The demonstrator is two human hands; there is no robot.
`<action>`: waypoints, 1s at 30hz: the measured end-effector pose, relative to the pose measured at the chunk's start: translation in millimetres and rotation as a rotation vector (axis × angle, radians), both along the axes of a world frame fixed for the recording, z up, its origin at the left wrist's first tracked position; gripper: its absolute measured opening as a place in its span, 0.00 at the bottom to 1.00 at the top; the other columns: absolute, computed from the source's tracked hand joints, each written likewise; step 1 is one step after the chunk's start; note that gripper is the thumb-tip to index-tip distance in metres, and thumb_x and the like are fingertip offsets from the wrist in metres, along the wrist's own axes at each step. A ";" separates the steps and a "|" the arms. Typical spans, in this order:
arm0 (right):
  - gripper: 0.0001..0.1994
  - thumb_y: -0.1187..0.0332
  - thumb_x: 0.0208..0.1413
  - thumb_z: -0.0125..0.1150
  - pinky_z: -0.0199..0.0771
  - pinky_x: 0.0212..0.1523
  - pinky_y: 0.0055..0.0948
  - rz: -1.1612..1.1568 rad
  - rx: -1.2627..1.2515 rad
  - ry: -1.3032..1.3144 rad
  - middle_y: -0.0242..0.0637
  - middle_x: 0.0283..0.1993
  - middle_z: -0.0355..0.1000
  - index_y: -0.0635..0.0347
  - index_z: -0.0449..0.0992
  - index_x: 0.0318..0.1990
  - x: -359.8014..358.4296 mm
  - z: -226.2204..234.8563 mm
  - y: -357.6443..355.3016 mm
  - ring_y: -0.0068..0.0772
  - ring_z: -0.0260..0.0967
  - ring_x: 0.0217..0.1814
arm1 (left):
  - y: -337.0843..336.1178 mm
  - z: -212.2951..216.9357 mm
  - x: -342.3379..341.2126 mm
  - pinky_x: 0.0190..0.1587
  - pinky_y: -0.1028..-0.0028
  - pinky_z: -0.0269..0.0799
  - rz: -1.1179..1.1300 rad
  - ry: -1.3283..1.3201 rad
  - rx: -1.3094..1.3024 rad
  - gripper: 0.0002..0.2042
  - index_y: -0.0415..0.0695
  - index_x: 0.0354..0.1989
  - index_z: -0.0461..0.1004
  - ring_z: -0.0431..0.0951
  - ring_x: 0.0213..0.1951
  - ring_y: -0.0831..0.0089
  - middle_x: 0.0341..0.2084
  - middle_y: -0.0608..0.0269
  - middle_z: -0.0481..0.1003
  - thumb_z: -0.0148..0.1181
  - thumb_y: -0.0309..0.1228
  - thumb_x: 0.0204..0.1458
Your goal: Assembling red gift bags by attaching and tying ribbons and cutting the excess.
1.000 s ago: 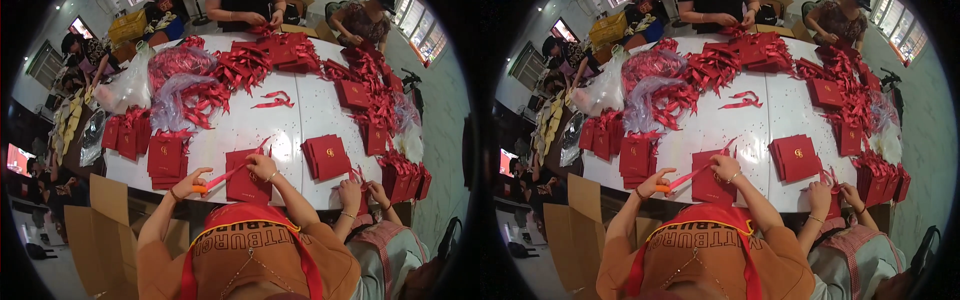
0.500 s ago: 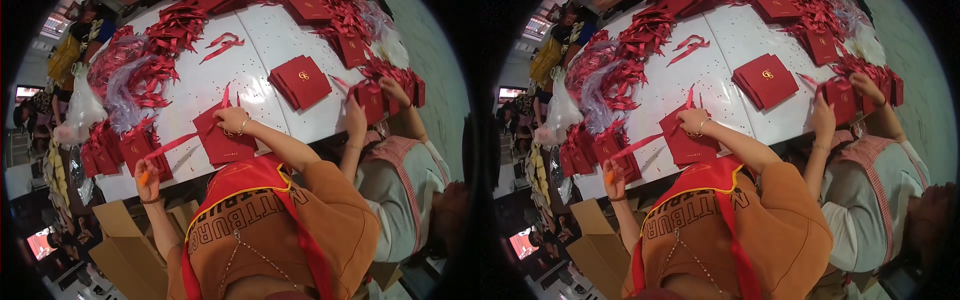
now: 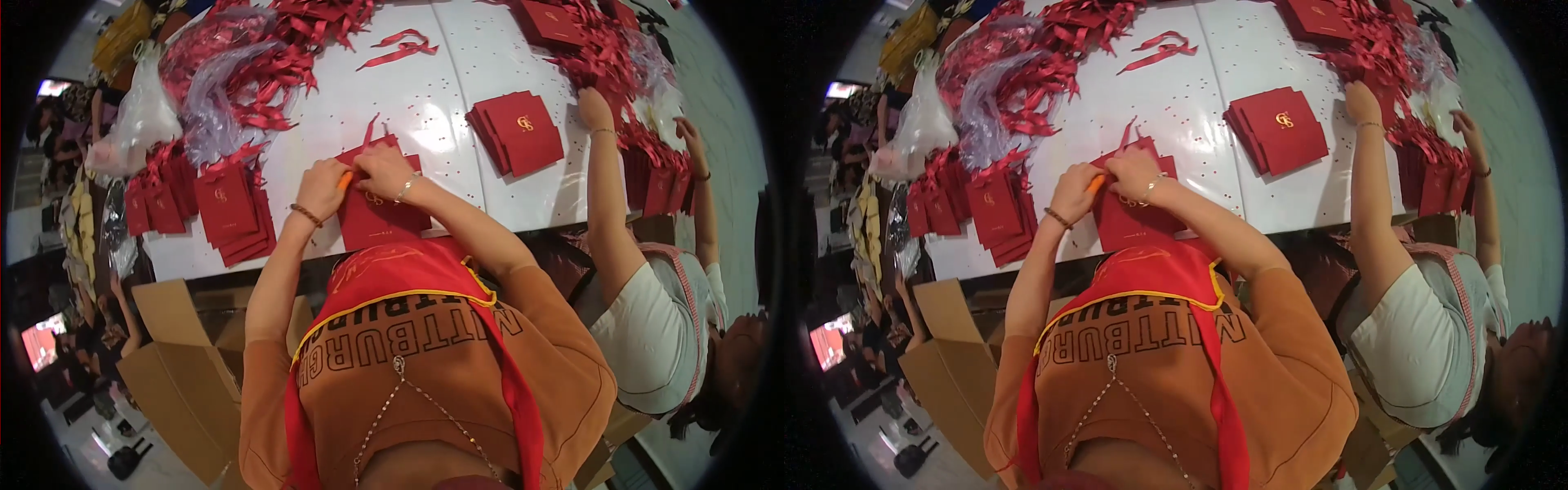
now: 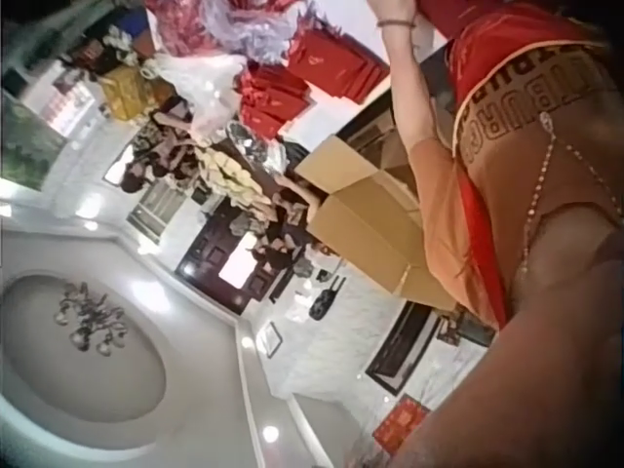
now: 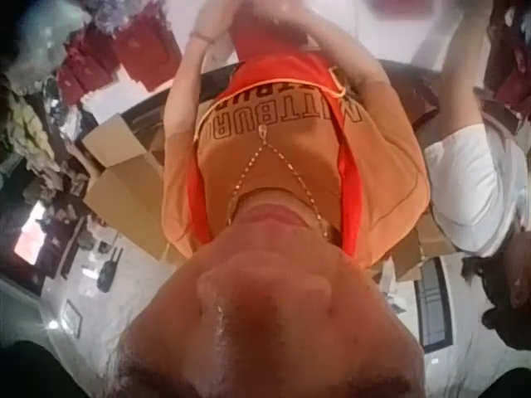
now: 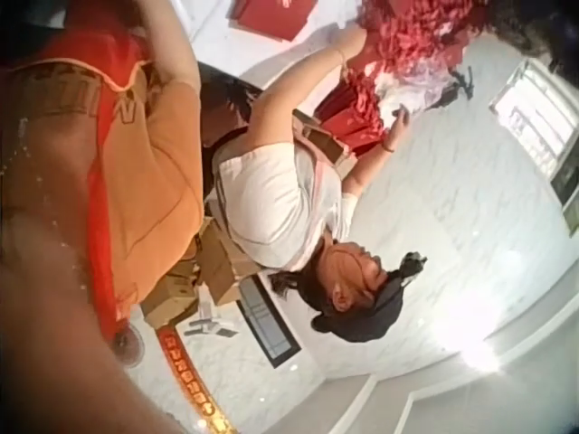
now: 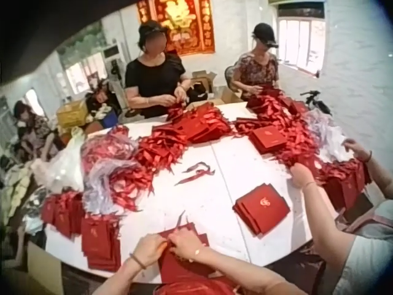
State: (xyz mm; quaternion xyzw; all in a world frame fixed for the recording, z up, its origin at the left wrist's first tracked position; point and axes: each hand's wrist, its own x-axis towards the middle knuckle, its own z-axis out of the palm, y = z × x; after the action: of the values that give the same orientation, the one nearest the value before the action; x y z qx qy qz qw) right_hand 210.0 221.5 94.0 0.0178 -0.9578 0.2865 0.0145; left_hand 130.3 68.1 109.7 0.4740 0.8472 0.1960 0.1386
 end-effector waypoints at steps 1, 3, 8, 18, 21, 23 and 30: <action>0.13 0.62 0.34 0.65 0.62 0.39 0.37 -0.026 0.087 0.081 0.36 0.36 0.68 0.53 0.73 0.29 7.3 5.7 3.6 0.40 0.63 0.43 | 0.5 -2.0 2.0 0.42 0.61 0.61 0.021 -0.004 -0.006 0.09 0.44 0.35 0.73 0.68 0.39 0.59 0.32 0.59 0.71 0.49 0.30 0.49; 0.13 0.62 0.32 0.66 0.59 0.42 0.36 -0.057 0.155 0.116 0.36 0.40 0.65 0.54 0.73 0.28 22.3 16.8 15.6 0.40 0.59 0.46 | -4.6 -3.9 4.9 0.39 0.61 0.60 0.036 0.114 -0.127 0.09 0.45 0.35 0.74 0.68 0.37 0.62 0.31 0.61 0.71 0.49 0.30 0.48; 0.13 0.66 0.32 0.67 0.58 0.42 0.35 -0.124 0.275 0.318 0.35 0.41 0.64 0.50 0.74 0.31 44.8 29.1 22.6 0.40 0.58 0.45 | -6.3 -4.0 2.7 0.39 0.62 0.60 0.033 0.056 -0.043 0.09 0.45 0.36 0.73 0.68 0.39 0.62 0.32 0.61 0.71 0.50 0.28 0.47; 0.17 0.66 0.38 0.66 0.65 0.32 0.33 -0.259 -0.407 -0.111 0.44 0.28 0.67 0.60 0.70 0.37 39.6 -5.5 33.6 0.41 0.65 0.30 | 15.5 16.7 36.4 0.30 0.69 0.70 0.171 -0.359 0.186 0.07 0.40 0.34 0.68 0.77 0.29 0.61 0.25 0.54 0.75 0.56 0.26 0.46; 0.18 0.65 0.40 0.65 0.66 0.31 0.33 -0.271 -0.462 -0.197 0.45 0.25 0.68 0.61 0.68 0.39 37.6 0.0 32.7 0.40 0.66 0.27 | 17.4 -10.9 42.2 0.30 0.66 0.69 0.193 -0.318 0.293 0.05 0.41 0.32 0.69 0.76 0.27 0.59 0.23 0.53 0.75 0.55 0.27 0.47; 0.18 0.65 0.40 0.64 0.66 0.30 0.32 -0.273 -0.444 -0.230 0.46 0.25 0.69 0.62 0.68 0.39 38.1 0.8 33.5 0.39 0.67 0.27 | 22.8 -12.2 47.3 0.30 0.63 0.68 0.213 -0.317 0.347 0.05 0.41 0.31 0.70 0.75 0.27 0.55 0.22 0.53 0.74 0.53 0.28 0.47; 0.16 0.66 0.41 0.63 0.65 0.30 0.30 -0.227 -0.545 -0.268 0.43 0.24 0.68 0.61 0.70 0.39 36.1 2.6 37.3 0.35 0.65 0.26 | 30.8 -4.8 55.4 0.30 0.61 0.67 0.295 -0.228 0.273 0.04 0.41 0.29 0.70 0.74 0.26 0.53 0.21 0.51 0.74 0.52 0.27 0.45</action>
State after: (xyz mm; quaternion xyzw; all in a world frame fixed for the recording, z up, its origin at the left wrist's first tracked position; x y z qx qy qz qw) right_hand 246.0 258.8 96.6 -0.1314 -0.8352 0.5287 -0.0755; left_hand 185.7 98.9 104.9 0.3340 0.8519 0.3791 0.1377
